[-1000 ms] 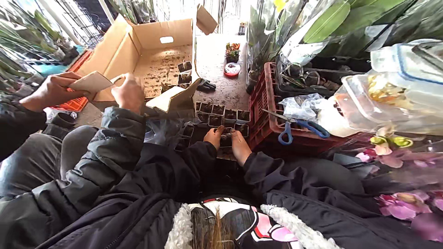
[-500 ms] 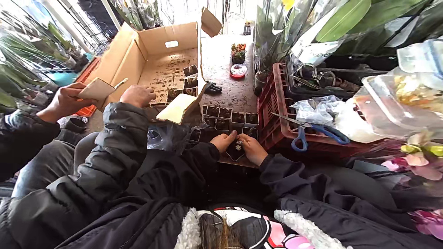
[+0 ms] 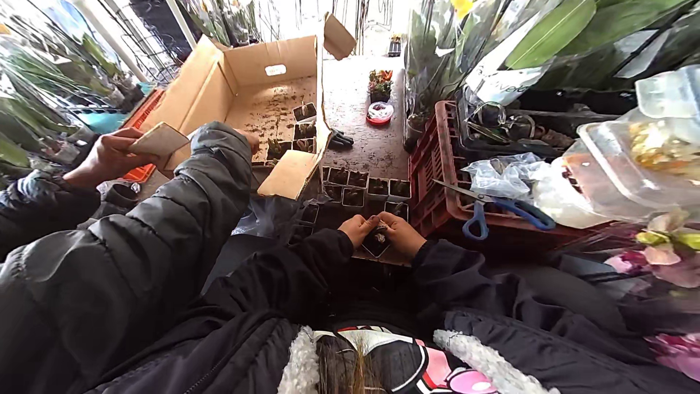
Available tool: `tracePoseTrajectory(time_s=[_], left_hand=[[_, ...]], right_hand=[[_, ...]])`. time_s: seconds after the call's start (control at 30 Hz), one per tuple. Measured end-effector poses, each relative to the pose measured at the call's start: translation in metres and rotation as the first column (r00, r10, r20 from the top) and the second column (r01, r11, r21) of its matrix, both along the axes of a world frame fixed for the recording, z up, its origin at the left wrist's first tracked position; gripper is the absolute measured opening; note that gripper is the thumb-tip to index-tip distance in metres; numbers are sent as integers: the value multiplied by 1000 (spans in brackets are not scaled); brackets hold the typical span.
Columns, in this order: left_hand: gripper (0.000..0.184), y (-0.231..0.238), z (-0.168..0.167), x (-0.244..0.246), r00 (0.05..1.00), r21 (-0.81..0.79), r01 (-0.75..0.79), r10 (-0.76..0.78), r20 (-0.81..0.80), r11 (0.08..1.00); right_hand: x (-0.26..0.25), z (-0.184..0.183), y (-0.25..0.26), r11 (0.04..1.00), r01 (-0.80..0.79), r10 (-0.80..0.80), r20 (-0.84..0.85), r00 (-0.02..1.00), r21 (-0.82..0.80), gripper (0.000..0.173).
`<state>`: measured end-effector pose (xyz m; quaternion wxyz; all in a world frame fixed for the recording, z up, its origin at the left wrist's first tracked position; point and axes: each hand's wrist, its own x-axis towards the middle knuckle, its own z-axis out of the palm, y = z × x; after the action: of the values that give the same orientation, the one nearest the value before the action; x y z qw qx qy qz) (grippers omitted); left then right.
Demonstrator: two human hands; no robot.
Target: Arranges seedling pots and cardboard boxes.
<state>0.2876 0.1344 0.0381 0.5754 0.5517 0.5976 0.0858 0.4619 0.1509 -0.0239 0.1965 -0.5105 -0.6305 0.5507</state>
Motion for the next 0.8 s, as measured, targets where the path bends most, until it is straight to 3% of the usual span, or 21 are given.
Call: tracePoseTrajectory(time_s=[0.2, 0.47, 0.63, 0.8], left_hand=[[58, 2, -1, 2, 1000, 3, -17, 18, -25, 1000], [67, 8, -1, -1, 998, -3, -50, 50, 49, 999], [72, 18, -48, -5, 973, 48, -192, 184, 137, 980], [72, 11, -47, 6, 923, -37, -368, 370, 105, 929]], right_hand=[[-1, 0, 3, 1000, 3, -3, 48, 999, 2, 16], [5, 20, 9, 999, -36, 37, 72, 997, -22, 35], [2, 24, 3, 991, 125, -126, -13, 992, -36, 38], [-18, 17, -16, 954, 298, -296, 38, 954, -45, 49]])
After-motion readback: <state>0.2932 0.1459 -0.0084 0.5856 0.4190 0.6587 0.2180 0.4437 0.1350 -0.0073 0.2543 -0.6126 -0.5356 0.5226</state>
